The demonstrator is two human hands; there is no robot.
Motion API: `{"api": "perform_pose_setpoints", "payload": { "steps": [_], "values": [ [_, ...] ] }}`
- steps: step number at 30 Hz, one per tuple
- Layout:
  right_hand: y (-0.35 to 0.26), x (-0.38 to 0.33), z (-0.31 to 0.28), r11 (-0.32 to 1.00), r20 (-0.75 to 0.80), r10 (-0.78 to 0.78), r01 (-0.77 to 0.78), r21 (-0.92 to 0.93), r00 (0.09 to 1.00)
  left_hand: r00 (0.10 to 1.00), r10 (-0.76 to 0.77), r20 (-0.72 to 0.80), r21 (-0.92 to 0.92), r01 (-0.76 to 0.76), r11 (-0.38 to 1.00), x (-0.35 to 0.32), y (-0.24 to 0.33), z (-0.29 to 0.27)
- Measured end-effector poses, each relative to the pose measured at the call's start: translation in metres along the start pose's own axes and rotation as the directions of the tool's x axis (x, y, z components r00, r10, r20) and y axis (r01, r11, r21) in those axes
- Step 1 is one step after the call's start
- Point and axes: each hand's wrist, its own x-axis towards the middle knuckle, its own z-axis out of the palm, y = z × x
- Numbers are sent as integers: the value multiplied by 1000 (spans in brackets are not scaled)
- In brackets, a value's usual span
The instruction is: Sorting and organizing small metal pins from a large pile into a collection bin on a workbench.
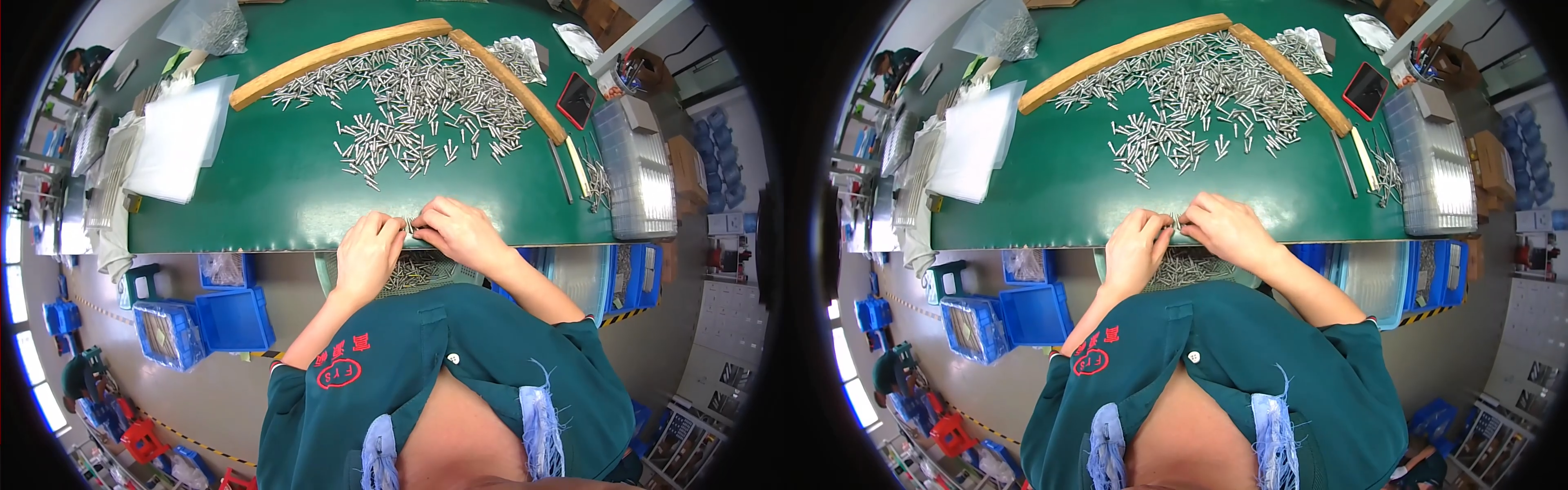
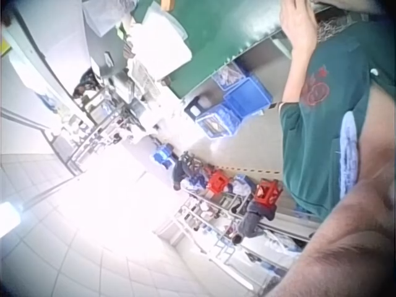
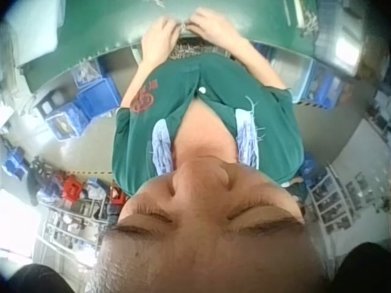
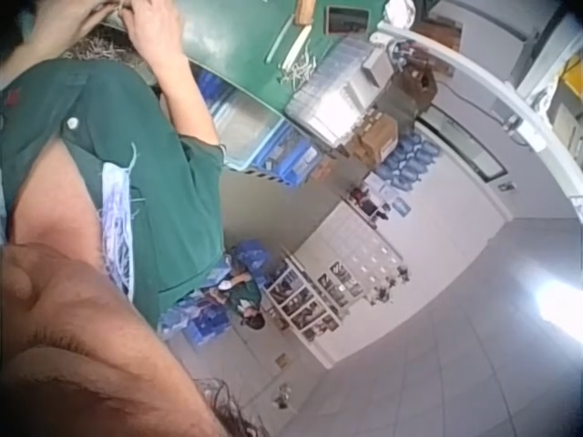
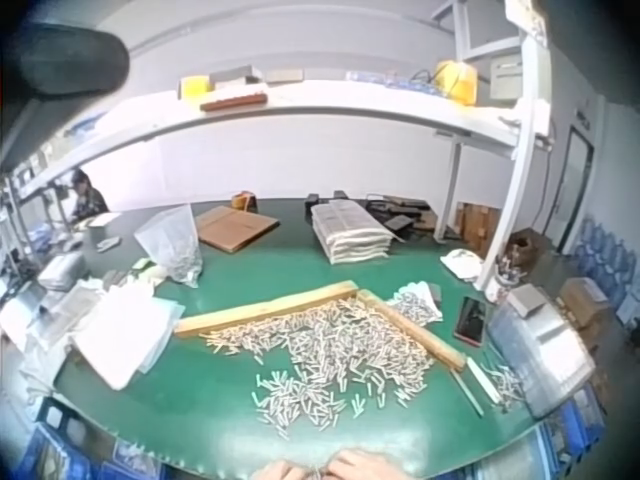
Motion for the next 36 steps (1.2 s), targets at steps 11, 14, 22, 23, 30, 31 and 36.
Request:
{"api": "perform_pose_setpoints", "payload": {
  "steps": [11,14,22,23,30,31,36],
  "values": [
    [-9,9,0,988,-5,-84,82,-131,996,935,-317,161,-482,355,801,-18,-6,-13],
    [-8,8,6,973,14,-127,128,-192,992,800,-242,548,-721,599,348,-29,-14,-14],
    [-13,-7,-5,983,93,-146,155,-101,985,557,51,829,-465,737,-491,-23,-10,7],
    [-13,-8,-6,983,92,-144,154,-103,985,557,53,829,-464,738,-490,-21,-9,9],
    [-16,-15,-4,982,113,-122,136,-130,986,516,-12,856,-476,780,-407,-20,-3,22],
    [-17,-15,-4,979,119,-127,144,-142,985,529,-9,848,-480,761,-437,-21,-3,23],
    [-19,-19,-8,989,168,-91,108,-97,982,527,-1,850,-481,775,-411,-20,-3,26]
  ]
}}
